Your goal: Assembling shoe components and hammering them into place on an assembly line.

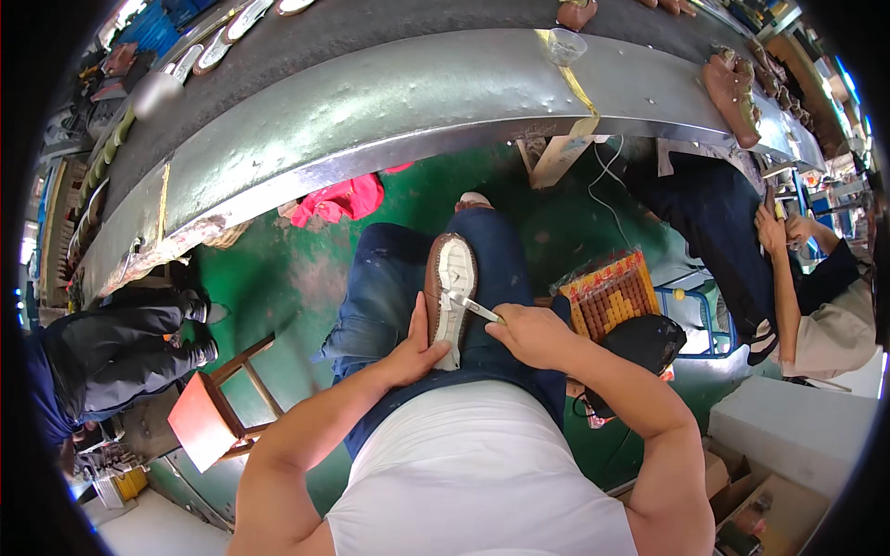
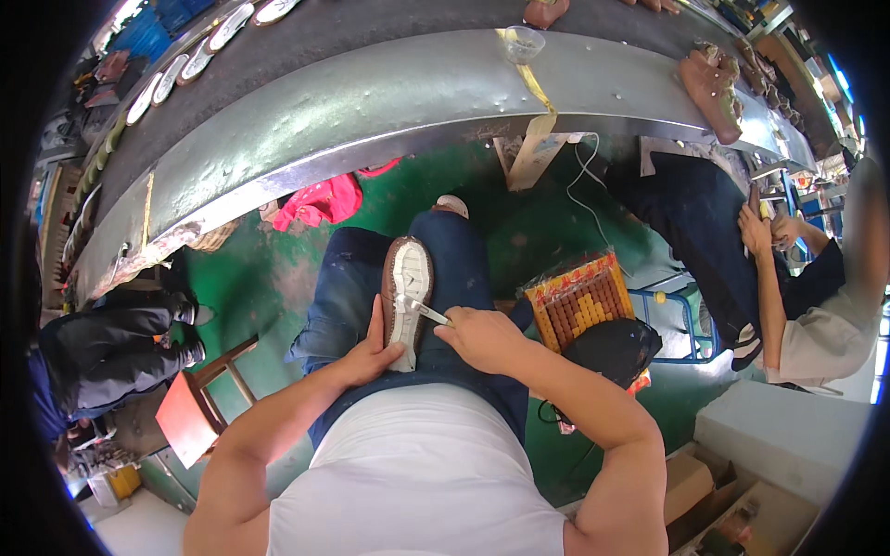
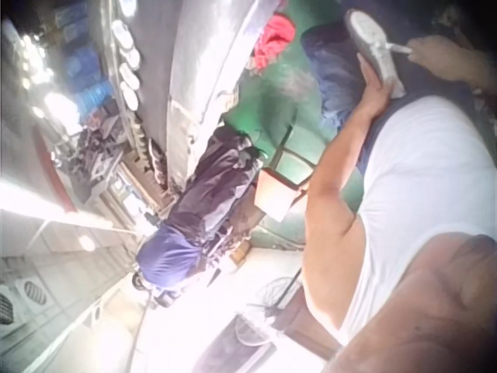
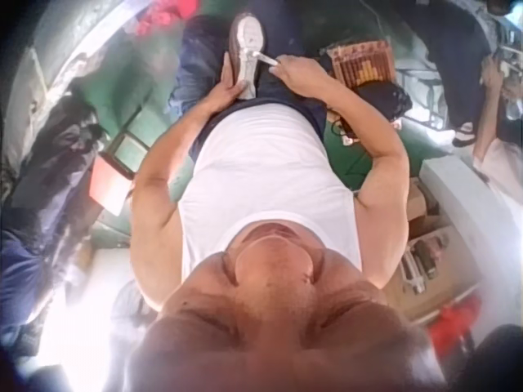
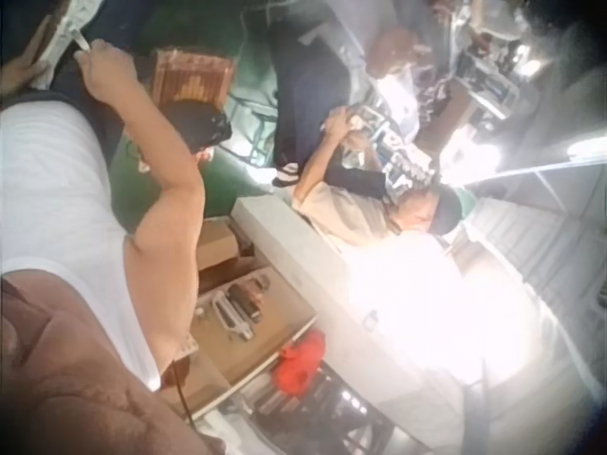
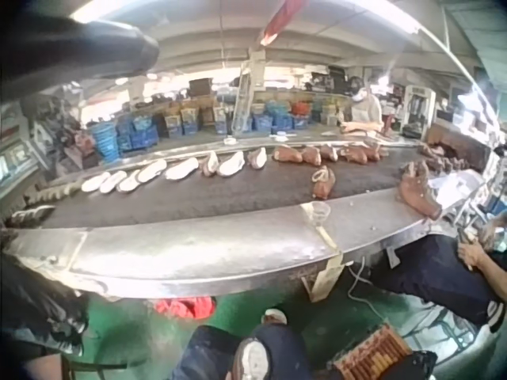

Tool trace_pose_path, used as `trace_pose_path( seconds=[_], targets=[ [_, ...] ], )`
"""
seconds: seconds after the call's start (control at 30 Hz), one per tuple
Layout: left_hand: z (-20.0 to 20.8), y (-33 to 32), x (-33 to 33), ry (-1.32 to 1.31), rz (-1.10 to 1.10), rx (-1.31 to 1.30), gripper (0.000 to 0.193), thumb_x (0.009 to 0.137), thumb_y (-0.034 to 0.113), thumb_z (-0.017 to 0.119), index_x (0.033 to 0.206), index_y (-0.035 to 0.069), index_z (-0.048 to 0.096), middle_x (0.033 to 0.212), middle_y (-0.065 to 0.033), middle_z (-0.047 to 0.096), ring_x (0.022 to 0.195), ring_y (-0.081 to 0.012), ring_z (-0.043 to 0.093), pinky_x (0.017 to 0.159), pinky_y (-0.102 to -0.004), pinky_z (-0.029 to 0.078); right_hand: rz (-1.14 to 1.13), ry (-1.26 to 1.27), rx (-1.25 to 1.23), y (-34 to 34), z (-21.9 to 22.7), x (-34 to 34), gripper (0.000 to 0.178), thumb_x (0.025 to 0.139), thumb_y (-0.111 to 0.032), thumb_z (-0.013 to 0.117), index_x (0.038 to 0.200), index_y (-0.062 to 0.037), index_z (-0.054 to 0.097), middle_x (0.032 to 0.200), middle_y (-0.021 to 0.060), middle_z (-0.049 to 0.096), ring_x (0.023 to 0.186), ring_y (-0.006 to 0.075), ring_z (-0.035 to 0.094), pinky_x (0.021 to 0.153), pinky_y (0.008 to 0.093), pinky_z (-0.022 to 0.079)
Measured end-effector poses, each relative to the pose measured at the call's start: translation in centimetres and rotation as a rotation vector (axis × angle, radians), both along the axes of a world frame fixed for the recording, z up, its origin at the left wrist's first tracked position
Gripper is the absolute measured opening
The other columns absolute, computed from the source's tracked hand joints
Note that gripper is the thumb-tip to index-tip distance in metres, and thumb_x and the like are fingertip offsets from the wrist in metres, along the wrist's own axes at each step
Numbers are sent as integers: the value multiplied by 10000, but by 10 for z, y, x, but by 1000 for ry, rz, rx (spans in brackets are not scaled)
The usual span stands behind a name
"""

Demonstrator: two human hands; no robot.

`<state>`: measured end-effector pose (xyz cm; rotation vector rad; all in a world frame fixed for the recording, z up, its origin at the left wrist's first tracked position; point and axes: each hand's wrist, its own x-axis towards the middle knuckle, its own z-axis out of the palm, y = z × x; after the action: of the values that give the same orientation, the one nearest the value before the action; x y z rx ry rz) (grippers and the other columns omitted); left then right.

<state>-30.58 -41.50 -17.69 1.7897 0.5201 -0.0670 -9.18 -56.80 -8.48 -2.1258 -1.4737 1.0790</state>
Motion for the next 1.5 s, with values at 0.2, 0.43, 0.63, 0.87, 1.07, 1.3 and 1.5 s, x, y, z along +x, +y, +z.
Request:
trace_pose_path(
  seconds=[0.2, 0.43, 0.63, 0.87, 1.07, 1.3, 1.5],
  targets=[
    [55, 41, 5, -179, 308, -828, 724, 950, 22, 572, 1558, 27, 179, 1513, -93, 391, 1352, -178, 410, 1119, -307, 317, -283, -63, 143, 6, 29, 23, 384, 969, -353, 548, 1124, -3, 586, 996, 235, 666, 927, 418, 645, 804, 493, 504],
    [118, 87, -5, -475, 271, -411, 731, 864, -89, 566, 1531, 33, 293, 1514, -104, 413, 1381, -197, 404, 1145, -341, 286, -564, -386, 738, 27, 66, 164, 341, 966, -279, 578, 1130, 19, 585, 948, 255, 639, 889, 447, 627, 762, 464, 502],
    [183, 159, 79, -526, 386, -406, 707, 827, -25, 606, 1487, -14, 353, 1492, -209, 418, 1351, -341, 452, 1096, -451, 402, -588, -842, 697, 78, 64, 312, 372, 952, -294, 590, 1156, 16, 557, 1012, 220, 632, 950, 433, 595, 814, 504, 462],
    [237, 275, 329, -303, 290, 11, 652, 857, 2, 594, 1472, -29, 378, 1422, -184, 505, 1263, -241, 528, 1051, -336, 415, -653, -985, 502, 107, 34, 406, 406, 930, -322, 611, 1175, -2, 563, 1059, 197, 618, 1007, 398, 578, 871, 478, 449],
    [199, 292, 501, -98, -166, 1496, 612, 928, 220, 579, 1476, 73, 350, 1502, -166, 399, 1351, -387, 400, 1078, -490, 361, -777, -855, 496, 110, 37, 398, 426, 875, -308, 679, 1155, -1, 587, 1075, 195, 615, 1023, 384, 574, 903, 453, 436],
    [153, 312, 527, -576, -251, 1159, 379, 935, 179, 554, 1293, 55, 549, 1257, -177, 603, 1239, -380, 528, 1042, -442, 431, -805, -778, 472, 103, 43, 397, 430, 847, -270, 709, 1153, 5, 584, 1057, 192, 611, 1009, 380, 569, 893, 445, 438],
    [115, 427, 572, -447, 334, 966, 345, 905, 201, 606, 1190, 7, 620, 1295, -219, 579, 1245, -372, 519, 1091, -419, 382, -777, -805, 503, 105, 41, 400, 434, 811, -242, 739, 1134, -3, 578, 1048, 177, 608, 995, 372, 568, 883, 443, 436]
  ],
)
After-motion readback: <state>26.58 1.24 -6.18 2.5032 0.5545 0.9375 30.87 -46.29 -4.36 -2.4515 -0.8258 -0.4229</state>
